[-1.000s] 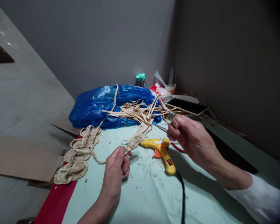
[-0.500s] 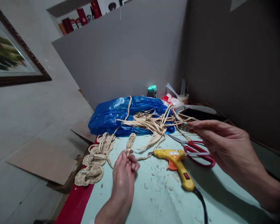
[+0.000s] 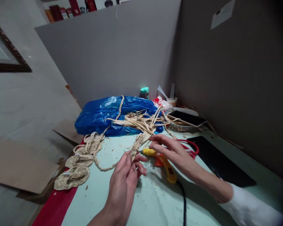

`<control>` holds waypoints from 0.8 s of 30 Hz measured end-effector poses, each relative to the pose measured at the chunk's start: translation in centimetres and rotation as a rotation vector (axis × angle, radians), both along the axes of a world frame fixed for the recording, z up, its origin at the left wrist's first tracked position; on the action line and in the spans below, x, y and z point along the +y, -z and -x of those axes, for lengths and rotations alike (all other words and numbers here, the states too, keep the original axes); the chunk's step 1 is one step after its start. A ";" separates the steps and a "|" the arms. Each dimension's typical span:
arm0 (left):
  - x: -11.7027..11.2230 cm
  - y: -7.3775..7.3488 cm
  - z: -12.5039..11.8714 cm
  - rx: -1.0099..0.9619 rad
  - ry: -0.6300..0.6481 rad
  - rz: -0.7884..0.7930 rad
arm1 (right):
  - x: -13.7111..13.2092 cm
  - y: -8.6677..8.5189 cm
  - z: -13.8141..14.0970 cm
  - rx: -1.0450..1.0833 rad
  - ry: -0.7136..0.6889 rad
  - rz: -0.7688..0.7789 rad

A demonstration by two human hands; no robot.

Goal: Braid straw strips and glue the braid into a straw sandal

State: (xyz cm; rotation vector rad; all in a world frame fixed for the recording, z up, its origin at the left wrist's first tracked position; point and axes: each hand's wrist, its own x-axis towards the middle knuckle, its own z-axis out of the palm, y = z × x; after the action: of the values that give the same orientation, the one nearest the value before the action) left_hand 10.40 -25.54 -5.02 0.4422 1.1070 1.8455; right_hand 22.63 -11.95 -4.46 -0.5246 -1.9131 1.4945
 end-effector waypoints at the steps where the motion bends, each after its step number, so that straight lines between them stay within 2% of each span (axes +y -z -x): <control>1: -0.1 -0.1 -0.5 0.023 0.041 0.013 | -0.4 -0.1 0.1 -0.021 -0.046 -0.034; 4: -0.3 -0.2 -1.5 0.109 0.175 0.080 | -1.0 -0.3 -0.2 -0.071 -0.073 -0.100; 7: 0.0 -0.2 -1.3 0.219 0.293 0.142 | -0.8 -0.3 -0.9 -0.057 -0.072 -0.073; 9: 0.3 -0.3 -0.6 0.323 0.256 0.158 | -0.3 -0.3 -1.3 -0.050 -0.132 -0.037; 11: 0.6 -0.4 0.3 0.417 0.150 0.157 | 0.1 -0.3 -1.6 -0.070 -0.210 -0.012; 13: 0.9 -0.5 0.9 0.440 0.107 0.138 | 0.2 -0.4 -1.6 -0.106 -0.294 -0.003; 17: 1.1 -0.5 1.1 0.465 0.206 0.107 | -0.4 -0.3 -1.2 -0.159 -0.427 -0.075; 19: 1.0 -0.4 1.0 0.481 0.257 0.103 | -0.9 0.0 -1.0 -0.170 -0.386 -0.173; 24: 0.6 0.0 1.2 0.384 0.256 0.121 | -1.5 1.2 -0.8 -0.113 -0.137 -0.561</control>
State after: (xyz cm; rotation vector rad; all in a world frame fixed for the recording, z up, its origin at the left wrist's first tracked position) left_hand 9.24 -24.92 -5.06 0.8511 1.3397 1.4958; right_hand 23.40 -13.41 -5.70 -0.2255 -2.3704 0.9469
